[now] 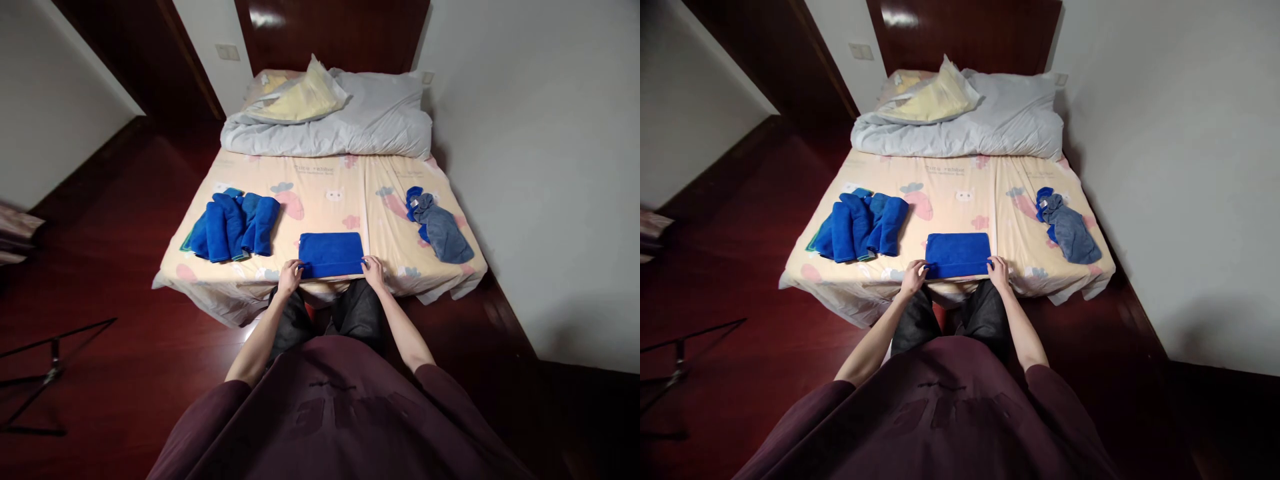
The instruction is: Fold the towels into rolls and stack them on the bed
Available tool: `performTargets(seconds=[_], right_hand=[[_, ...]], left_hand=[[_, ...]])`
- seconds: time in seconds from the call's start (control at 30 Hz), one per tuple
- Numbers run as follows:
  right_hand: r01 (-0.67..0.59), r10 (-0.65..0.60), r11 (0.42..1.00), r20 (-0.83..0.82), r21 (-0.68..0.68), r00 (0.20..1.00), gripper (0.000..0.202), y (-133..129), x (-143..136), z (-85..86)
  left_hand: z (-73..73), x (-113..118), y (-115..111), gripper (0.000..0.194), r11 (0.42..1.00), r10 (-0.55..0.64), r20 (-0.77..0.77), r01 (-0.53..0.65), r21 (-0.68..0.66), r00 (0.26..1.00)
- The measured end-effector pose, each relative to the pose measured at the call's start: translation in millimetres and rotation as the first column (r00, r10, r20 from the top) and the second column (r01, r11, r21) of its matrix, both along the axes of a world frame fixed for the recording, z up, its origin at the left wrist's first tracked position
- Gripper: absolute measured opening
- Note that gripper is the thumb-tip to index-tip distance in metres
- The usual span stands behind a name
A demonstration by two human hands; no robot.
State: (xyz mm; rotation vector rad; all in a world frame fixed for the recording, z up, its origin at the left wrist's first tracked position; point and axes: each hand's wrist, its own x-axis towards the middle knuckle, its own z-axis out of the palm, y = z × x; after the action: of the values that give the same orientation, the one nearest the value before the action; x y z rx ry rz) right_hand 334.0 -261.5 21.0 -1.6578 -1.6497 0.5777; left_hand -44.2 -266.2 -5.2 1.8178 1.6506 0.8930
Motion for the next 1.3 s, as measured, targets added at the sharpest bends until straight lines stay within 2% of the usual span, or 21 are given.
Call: performTargets(seconds=[0.13,0.2,0.37,0.57,0.73,0.9,1.1,1.3], right_hand=[[-0.264,0.261,0.964,0.09,0.024,0.961,0.028,-9.7,-3.9,2.5],[-0.33,0.328,0.944,0.164,-0.016,0.93,0.032,-13.2,-4.8,-1.3],[-0.312,0.326,0.945,0.245,-0.093,0.913,0.05,-17.8,-3.5,-14.2],[-0.259,0.279,0.96,0.274,-0.11,0.92,0.054,-14.6,-6.9,-16.3],[-0.209,0.238,0.969,0.267,-0.133,0.934,0.049,-7.6,-10.1,-11.8],[-0.176,0.219,0.97,0.286,-0.169,0.933,0.06,1.2,-12.7,-6.3],[-0.174,0.226,0.963,0.259,-0.206,0.939,0.046,6.9,-8.8,3.7],[-0.193,0.235,0.954,0.175,-0.229,0.956,0.042,3.2,-0.4,8.8]], left_hand=[[0.2,9.8,-0.5,0.028,0.98,-0.199,-0.034,0.199,-0.005,0.979],[-3.6,14.1,-1.6,0.035,0.97,-0.242,-0.059,0.241,-0.025,0.969],[-14.9,17.7,-7.0,0.06,0.963,-0.263,-0.13,0.254,-0.086,0.956],[-20.2,20.7,-6.4,0.077,0.97,-0.231,-0.177,0.212,-0.118,0.957],[-20.0,20.7,-1.7,0.076,0.974,-0.207,-0.153,0.189,-0.123,0.966],[-18.0,10.0,6.3,0.074,0.98,-0.156,-0.086,0.143,-0.14,0.984],[-7.5,-6.9,13.9,0.062,0.98,-0.078,-0.016,0.073,-0.185,0.997],[-5.1,-7.9,6.0,0.052,0.978,-0.043,0.058,0.053,-0.202,0.997]])
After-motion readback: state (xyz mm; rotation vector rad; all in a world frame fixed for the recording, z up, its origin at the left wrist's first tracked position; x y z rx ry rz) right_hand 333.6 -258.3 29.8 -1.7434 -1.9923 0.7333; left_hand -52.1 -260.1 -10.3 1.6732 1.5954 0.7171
